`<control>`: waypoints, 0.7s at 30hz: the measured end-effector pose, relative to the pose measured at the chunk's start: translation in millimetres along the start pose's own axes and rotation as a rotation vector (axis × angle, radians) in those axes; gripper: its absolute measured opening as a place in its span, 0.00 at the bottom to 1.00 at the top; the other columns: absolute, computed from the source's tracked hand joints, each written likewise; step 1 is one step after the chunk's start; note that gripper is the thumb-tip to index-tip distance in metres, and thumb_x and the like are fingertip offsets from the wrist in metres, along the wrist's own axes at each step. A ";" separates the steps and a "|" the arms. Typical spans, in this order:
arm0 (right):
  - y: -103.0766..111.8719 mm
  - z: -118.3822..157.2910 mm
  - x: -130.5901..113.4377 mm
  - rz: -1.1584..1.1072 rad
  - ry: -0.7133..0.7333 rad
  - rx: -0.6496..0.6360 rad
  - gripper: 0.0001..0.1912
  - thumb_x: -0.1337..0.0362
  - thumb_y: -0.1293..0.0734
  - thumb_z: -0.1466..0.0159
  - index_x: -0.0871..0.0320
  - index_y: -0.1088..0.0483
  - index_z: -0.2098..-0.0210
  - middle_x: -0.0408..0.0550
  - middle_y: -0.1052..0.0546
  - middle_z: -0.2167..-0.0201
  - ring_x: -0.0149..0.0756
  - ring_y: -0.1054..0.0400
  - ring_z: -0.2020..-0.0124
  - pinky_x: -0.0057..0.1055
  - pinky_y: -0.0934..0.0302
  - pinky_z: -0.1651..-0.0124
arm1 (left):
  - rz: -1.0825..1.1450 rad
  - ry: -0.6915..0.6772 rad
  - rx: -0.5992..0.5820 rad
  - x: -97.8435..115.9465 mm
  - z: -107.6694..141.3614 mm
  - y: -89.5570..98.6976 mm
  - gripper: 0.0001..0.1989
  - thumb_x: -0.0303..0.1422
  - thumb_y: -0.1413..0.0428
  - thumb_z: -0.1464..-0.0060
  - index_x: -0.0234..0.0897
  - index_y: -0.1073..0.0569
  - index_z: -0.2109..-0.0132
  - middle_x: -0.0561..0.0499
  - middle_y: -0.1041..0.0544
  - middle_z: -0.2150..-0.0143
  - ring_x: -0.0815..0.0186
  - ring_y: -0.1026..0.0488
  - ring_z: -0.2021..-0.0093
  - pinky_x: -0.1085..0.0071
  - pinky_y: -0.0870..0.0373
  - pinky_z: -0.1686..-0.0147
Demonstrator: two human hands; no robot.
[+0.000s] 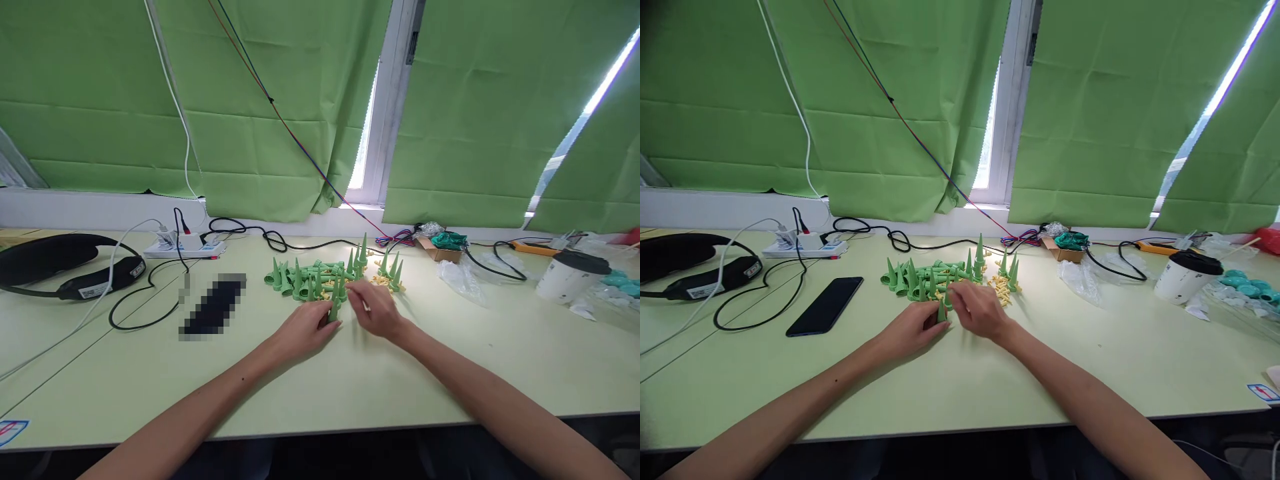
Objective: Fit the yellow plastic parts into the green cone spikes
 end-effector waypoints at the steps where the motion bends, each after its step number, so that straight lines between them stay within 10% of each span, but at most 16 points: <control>1: 5.9 -5.9 9.6 0.033 -0.045 0.029 0.08 0.67 0.43 0.29 0.57 0.32 0.57 0.45 0.24 0.72 0.30 0.34 0.78 0.27 0.41 0.73 | 0.007 0.005 -0.004 0.2 0.4 0.2 0.12 0.38 0.48 0.40 0.37 0.34 0.70 0.54 0.33 0.75 0.68 0.39 0.75 0.70 0.47 0.75; 9: 25.7 -14.8 76.0 0.244 -0.127 -0.004 0.12 0.63 0.43 0.29 0.58 0.33 0.67 0.42 0.31 0.80 0.28 0.41 0.81 0.27 0.49 0.74 | 0.085 0.036 -0.001 3.9 2.4 2.2 0.08 0.35 0.49 0.40 0.36 0.29 0.61 0.52 0.30 0.70 0.65 0.35 0.71 0.70 0.41 0.72; 15: 2.4 29.7 90.9 0.264 -0.367 -0.436 0.13 0.64 0.43 0.29 0.59 0.31 0.68 0.44 0.28 0.76 0.30 0.38 0.77 0.26 0.51 0.72 | 0.081 0.019 -0.002 3.6 1.8 1.2 0.06 0.33 0.49 0.43 0.36 0.28 0.62 0.53 0.31 0.71 0.66 0.35 0.72 0.70 0.42 0.73; 21: -5.3 35.9 92.5 0.358 -0.594 -0.600 0.10 0.63 0.41 0.29 0.58 0.29 0.61 0.47 0.25 0.65 0.33 0.32 0.67 0.27 0.49 0.69 | 0.075 0.033 0.022 -2.4 1.3 -0.3 0.05 0.33 0.48 0.43 0.37 0.30 0.62 0.53 0.31 0.72 0.66 0.35 0.72 0.70 0.41 0.73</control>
Point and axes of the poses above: each hand's wrist, its own z-axis away from the middle knuckle, its own y-axis out of the back of the hand, x = y × z, the point moved 5 cm from there along -z, towards the middle knuckle
